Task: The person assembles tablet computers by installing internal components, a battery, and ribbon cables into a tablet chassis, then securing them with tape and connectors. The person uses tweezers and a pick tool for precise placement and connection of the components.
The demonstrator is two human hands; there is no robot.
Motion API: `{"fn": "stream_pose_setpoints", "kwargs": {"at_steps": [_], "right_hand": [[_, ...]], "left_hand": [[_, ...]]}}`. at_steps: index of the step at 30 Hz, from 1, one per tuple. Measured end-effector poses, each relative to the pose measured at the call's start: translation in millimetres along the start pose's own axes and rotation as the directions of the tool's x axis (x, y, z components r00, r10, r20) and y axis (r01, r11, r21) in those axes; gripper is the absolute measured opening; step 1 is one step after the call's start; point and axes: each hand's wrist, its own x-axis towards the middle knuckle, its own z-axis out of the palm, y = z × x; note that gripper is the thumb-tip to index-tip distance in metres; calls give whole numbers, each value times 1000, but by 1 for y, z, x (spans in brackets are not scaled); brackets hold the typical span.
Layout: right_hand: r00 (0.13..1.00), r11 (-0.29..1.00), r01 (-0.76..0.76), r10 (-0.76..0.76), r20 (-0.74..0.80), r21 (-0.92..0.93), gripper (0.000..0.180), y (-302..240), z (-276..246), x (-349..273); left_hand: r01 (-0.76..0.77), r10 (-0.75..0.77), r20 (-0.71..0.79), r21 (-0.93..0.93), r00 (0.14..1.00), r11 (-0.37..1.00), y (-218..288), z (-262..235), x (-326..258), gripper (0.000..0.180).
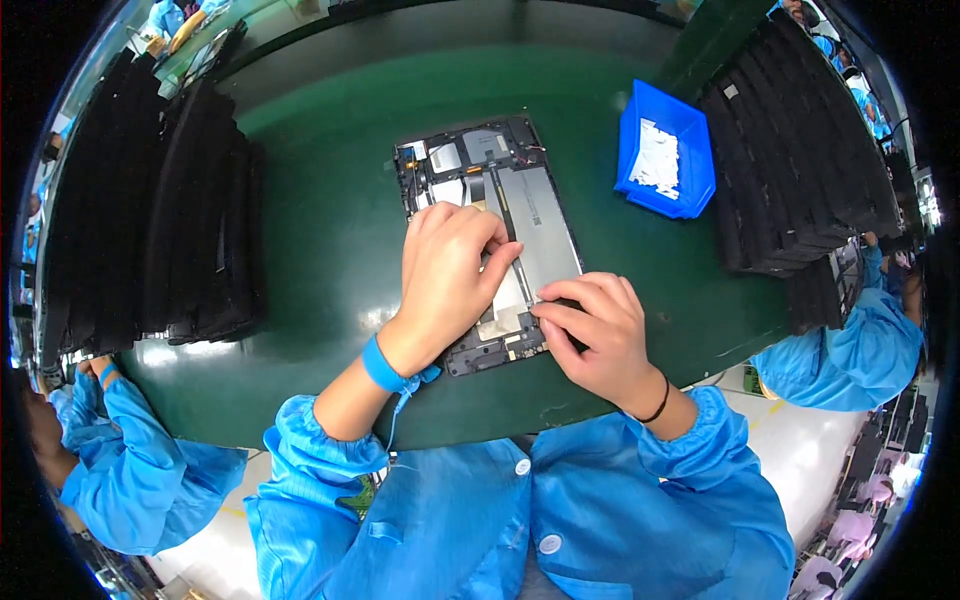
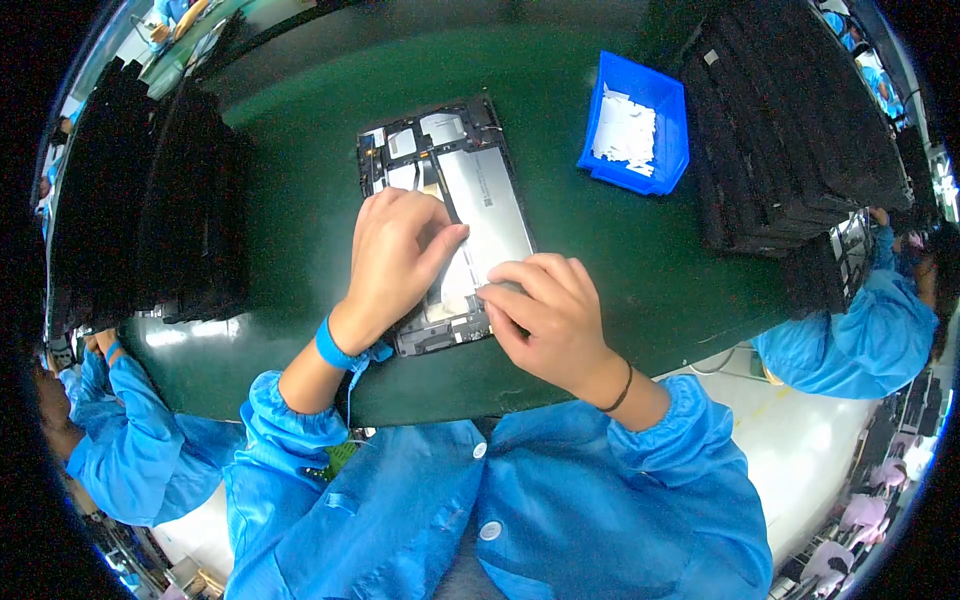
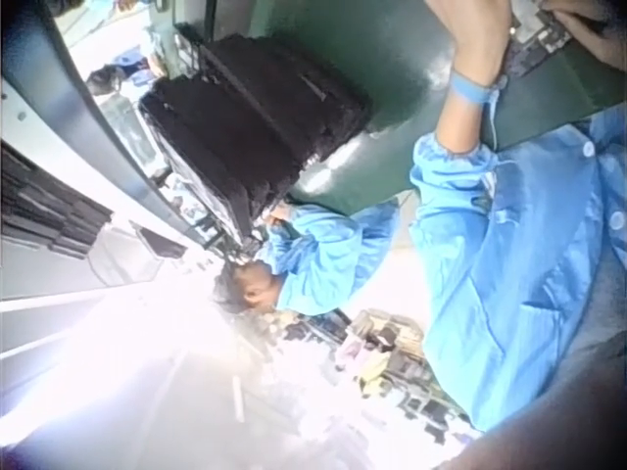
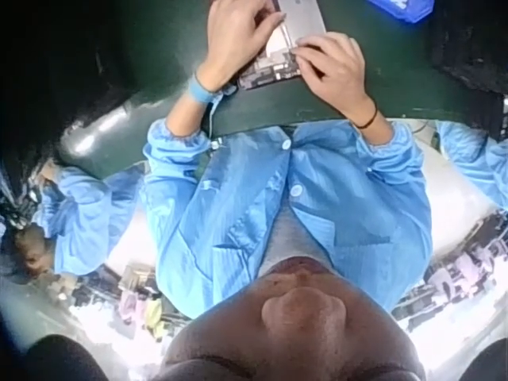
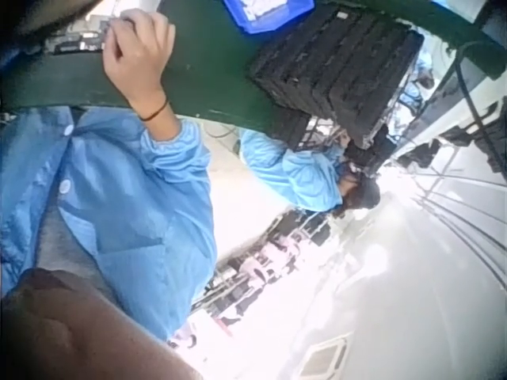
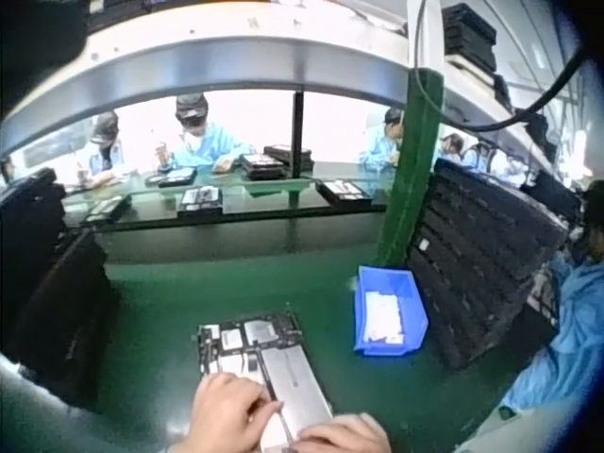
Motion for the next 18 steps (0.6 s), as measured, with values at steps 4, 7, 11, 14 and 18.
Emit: {"fn": "stream_pose_setpoints", "kwargs": {"at_steps": [4, 7, 11, 14, 18], "right_hand": [[1000, 1000, -15, 15, -8, 0, 17, -1, 0, 1], [999, 999, -39, 39, -2, 8, 16, -2, 2, 2], [999, 999, -47, 47, 12, -1, 14, -3, 2, 3], [999, 999, -46, 46, 12, -2, 14, -3, 2, 3], [999, 999, -41, 41, 4, -10, 14, -3, 2, 2]], "left_hand": [[-19, 19, -18, -5, 1000, 1000, 3, 2, 2, 15], [-28, 28, -14, 12, 1000, 1000, 3, 4, 1, 14], [-53, 53, -13, 55, 998, 997, 3, 3, 1, 14], [-46, 46, -1, 55, 999, 997, 4, 3, 1, 15], [-50, 51, -8, 57, 999, 997, 4, 3, 0, 15]]}}
